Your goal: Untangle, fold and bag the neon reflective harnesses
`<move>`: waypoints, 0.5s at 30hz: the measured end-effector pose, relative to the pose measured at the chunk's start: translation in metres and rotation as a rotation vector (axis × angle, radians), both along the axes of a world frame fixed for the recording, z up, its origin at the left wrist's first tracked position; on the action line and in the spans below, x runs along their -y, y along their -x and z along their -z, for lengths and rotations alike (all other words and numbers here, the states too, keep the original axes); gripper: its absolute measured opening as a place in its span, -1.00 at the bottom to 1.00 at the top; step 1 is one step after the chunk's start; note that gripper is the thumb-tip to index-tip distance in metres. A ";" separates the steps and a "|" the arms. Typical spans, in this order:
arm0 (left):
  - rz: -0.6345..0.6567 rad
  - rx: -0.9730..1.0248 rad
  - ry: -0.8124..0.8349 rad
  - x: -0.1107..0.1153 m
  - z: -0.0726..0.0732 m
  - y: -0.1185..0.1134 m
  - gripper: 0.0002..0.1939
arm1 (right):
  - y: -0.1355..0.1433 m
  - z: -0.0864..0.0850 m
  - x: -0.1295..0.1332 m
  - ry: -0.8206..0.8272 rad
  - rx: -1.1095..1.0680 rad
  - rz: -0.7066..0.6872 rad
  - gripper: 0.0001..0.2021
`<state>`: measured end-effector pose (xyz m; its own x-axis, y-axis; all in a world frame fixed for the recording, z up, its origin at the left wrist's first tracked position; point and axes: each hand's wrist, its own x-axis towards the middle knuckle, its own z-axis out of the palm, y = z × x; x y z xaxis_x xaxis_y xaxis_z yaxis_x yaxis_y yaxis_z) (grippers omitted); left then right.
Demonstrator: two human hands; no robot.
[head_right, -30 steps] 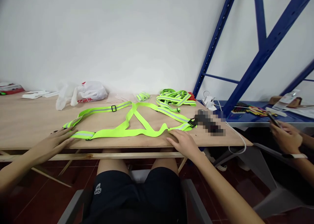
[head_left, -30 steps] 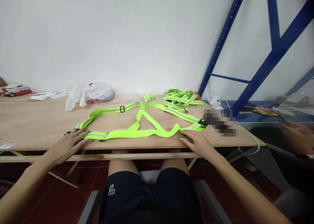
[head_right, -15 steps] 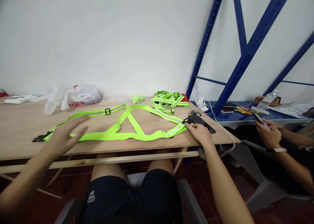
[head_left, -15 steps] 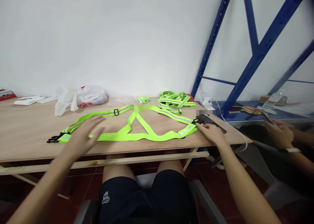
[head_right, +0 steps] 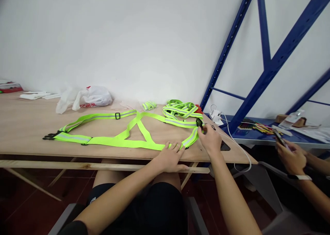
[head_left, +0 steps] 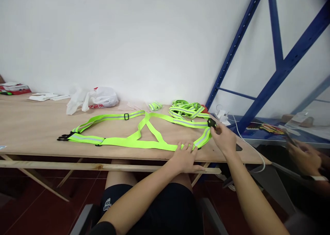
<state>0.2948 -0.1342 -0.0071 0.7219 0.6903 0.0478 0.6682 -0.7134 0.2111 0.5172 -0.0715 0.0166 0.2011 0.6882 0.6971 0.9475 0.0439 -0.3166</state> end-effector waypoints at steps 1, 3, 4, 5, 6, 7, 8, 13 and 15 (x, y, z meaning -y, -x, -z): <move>-0.029 0.006 -0.005 0.003 -0.002 0.005 -0.11 | 0.011 -0.004 0.003 -0.035 0.102 -0.006 -0.78; -0.132 0.025 -0.023 0.011 -0.004 0.014 -0.10 | 0.039 -0.010 0.009 -0.088 0.289 -0.061 -0.77; -0.182 0.031 -0.026 0.016 -0.004 0.020 -0.09 | 0.054 -0.011 0.013 -0.104 0.368 -0.122 -0.77; -0.214 0.029 -0.019 0.021 -0.003 0.025 -0.09 | 0.069 -0.010 0.016 -0.116 0.432 -0.189 -0.78; -0.223 0.018 -0.005 0.026 -0.002 0.031 -0.09 | 0.084 -0.008 0.020 -0.125 0.487 -0.261 -0.79; -0.212 0.008 0.006 0.032 -0.001 0.039 -0.08 | 0.097 -0.005 0.023 -0.131 0.525 -0.326 -0.81; -0.187 0.008 0.009 0.037 -0.001 0.048 -0.07 | 0.110 0.001 0.026 -0.132 0.557 -0.392 -0.82; -0.063 0.234 -0.023 0.055 -0.022 0.118 -0.40 | 0.139 0.033 0.038 -0.052 0.567 -0.687 -0.87; -0.125 0.308 0.009 0.049 -0.034 0.144 -0.66 | 0.135 0.039 0.042 -0.006 0.503 -0.809 -0.89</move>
